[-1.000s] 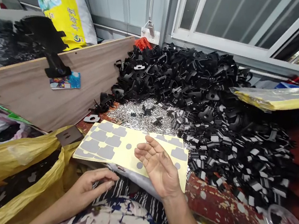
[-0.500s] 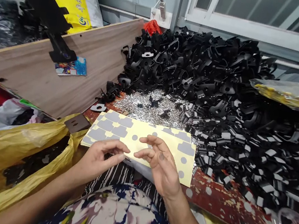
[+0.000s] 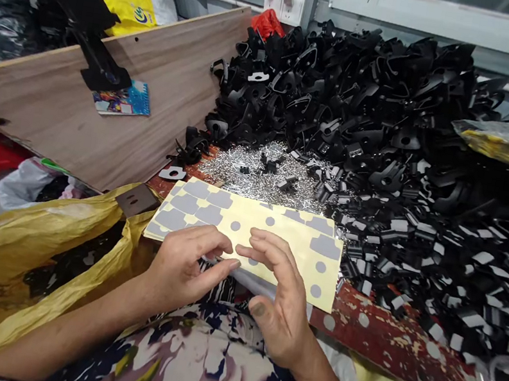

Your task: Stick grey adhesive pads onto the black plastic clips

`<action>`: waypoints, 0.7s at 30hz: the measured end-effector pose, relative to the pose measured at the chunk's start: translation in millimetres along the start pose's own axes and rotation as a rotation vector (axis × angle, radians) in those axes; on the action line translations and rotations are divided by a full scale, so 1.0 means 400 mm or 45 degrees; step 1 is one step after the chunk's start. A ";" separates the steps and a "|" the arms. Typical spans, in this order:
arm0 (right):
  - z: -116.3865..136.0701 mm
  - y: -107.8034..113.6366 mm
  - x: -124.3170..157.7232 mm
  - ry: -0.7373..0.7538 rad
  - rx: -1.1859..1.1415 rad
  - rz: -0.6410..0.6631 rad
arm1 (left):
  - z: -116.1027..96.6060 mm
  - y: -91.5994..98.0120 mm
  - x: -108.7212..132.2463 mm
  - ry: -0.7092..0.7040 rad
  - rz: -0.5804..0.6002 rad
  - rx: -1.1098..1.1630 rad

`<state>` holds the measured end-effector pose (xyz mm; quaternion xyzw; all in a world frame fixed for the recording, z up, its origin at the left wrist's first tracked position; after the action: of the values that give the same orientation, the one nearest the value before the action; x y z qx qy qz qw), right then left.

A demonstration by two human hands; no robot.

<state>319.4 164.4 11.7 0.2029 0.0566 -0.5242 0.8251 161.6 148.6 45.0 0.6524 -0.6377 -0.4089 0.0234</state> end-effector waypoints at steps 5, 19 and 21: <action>0.044 -0.015 0.005 0.193 0.367 0.071 | 0.017 -0.006 -0.002 0.065 0.004 0.059; 0.086 -0.118 0.032 0.702 1.115 0.202 | 0.134 -0.053 0.016 0.549 -0.100 0.818; 0.088 -0.123 0.035 0.728 1.136 0.210 | 0.143 -0.057 0.018 0.575 -0.118 0.880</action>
<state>277.6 120.6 25.8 0.6723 0.0347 -0.3545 0.6490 146.7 174.6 -9.0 0.7232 -0.6861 -0.0182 -0.0761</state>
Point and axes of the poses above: each hand's wrist, its own x-axis away from the middle knuckle, its own y-axis out of the back of the hand, z = x × y, the point moved 9 cm from there along -x, towards the middle knuckle, and after that the axes turned 12 degrees about x, right-handed, at the moved point
